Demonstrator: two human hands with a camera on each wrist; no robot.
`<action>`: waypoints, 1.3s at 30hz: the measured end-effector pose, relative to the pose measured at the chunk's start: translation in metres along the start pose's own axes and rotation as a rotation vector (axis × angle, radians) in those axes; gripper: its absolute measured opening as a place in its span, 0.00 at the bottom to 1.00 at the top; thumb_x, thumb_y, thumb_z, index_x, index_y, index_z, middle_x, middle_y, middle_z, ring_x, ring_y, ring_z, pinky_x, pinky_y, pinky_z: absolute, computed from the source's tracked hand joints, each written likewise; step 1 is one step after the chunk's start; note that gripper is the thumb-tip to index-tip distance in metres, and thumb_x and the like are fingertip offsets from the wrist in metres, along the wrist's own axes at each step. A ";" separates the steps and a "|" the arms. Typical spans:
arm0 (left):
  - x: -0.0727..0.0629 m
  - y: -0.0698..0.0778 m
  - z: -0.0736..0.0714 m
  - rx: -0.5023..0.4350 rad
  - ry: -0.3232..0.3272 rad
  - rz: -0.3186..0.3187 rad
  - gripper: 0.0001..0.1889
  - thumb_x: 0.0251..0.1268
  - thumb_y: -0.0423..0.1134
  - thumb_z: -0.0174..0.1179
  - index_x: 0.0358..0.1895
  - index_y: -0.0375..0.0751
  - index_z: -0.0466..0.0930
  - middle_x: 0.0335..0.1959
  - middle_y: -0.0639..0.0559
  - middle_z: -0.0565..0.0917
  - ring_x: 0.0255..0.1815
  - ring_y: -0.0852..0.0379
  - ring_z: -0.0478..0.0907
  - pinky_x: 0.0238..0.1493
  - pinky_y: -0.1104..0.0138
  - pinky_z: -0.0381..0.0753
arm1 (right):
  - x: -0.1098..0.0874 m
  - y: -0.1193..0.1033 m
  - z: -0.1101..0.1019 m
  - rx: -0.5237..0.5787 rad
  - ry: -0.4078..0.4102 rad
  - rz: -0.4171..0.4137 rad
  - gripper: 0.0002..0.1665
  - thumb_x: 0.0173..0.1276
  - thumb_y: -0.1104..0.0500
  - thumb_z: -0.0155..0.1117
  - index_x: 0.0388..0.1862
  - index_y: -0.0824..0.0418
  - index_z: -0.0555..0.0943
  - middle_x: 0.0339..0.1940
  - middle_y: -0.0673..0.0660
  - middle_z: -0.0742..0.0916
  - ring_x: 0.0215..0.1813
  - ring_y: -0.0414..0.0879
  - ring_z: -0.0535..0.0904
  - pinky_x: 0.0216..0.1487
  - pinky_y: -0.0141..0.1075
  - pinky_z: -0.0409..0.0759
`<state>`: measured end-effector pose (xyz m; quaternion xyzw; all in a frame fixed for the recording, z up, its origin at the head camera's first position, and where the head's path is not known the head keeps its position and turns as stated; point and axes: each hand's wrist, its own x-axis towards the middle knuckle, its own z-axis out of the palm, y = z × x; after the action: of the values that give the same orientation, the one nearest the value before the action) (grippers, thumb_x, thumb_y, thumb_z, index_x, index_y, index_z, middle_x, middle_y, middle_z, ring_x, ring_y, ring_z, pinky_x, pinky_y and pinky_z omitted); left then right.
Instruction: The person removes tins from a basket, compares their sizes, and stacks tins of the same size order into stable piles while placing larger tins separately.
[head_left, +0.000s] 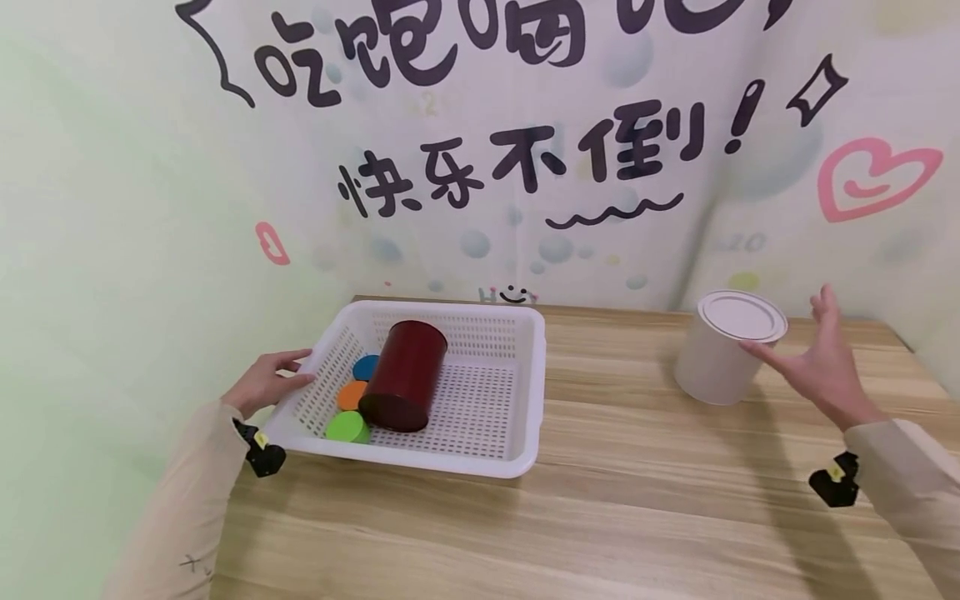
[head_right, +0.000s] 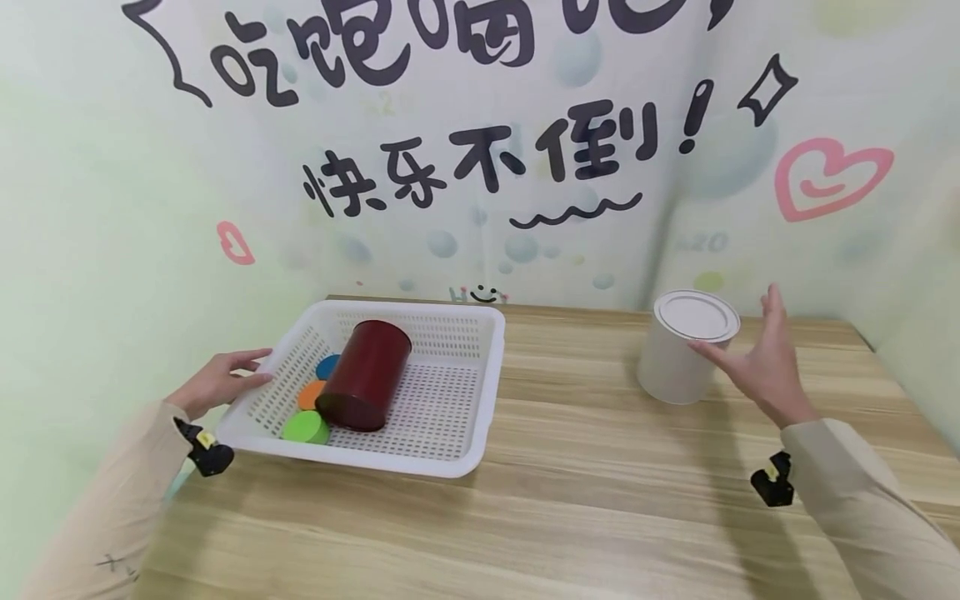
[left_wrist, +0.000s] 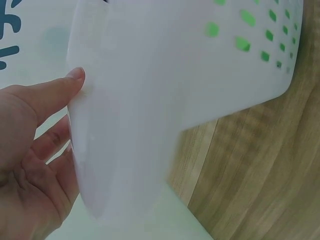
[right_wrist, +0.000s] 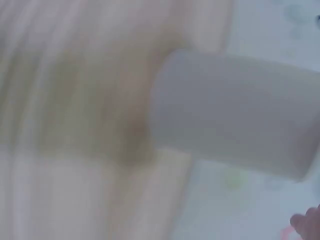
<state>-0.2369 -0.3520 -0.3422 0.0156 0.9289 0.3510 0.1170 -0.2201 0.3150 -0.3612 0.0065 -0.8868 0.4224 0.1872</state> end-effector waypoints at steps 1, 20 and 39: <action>-0.001 0.000 -0.001 0.002 0.002 0.002 0.32 0.63 0.39 0.52 0.66 0.30 0.50 0.49 0.31 0.66 0.35 0.50 0.74 0.34 0.65 0.76 | 0.000 -0.008 -0.003 -0.008 0.007 -0.013 0.62 0.54 0.54 0.66 0.70 0.53 0.29 0.69 0.67 0.45 0.68 0.62 0.39 0.59 0.61 0.40; 0.002 -0.005 -0.002 -0.050 0.013 0.000 0.32 0.62 0.39 0.53 0.65 0.29 0.51 0.44 0.33 0.70 0.34 0.52 0.75 0.33 0.64 0.77 | -0.013 -0.155 0.110 0.275 -0.531 -0.244 0.41 0.58 0.61 0.62 0.66 0.66 0.53 0.61 0.68 0.65 0.59 0.61 0.64 0.56 0.50 0.64; 0.002 -0.006 -0.001 -0.073 0.008 0.001 0.32 0.62 0.39 0.53 0.65 0.30 0.51 0.43 0.34 0.71 0.34 0.51 0.75 0.34 0.63 0.77 | 0.027 -0.250 0.222 0.221 -0.943 -0.098 0.40 0.59 0.49 0.60 0.67 0.55 0.55 0.63 0.57 0.66 0.62 0.51 0.63 0.56 0.43 0.65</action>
<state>-0.2384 -0.3570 -0.3461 0.0106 0.9159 0.3849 0.1136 -0.2757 -0.0085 -0.2927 0.2587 -0.8235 0.4558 -0.2173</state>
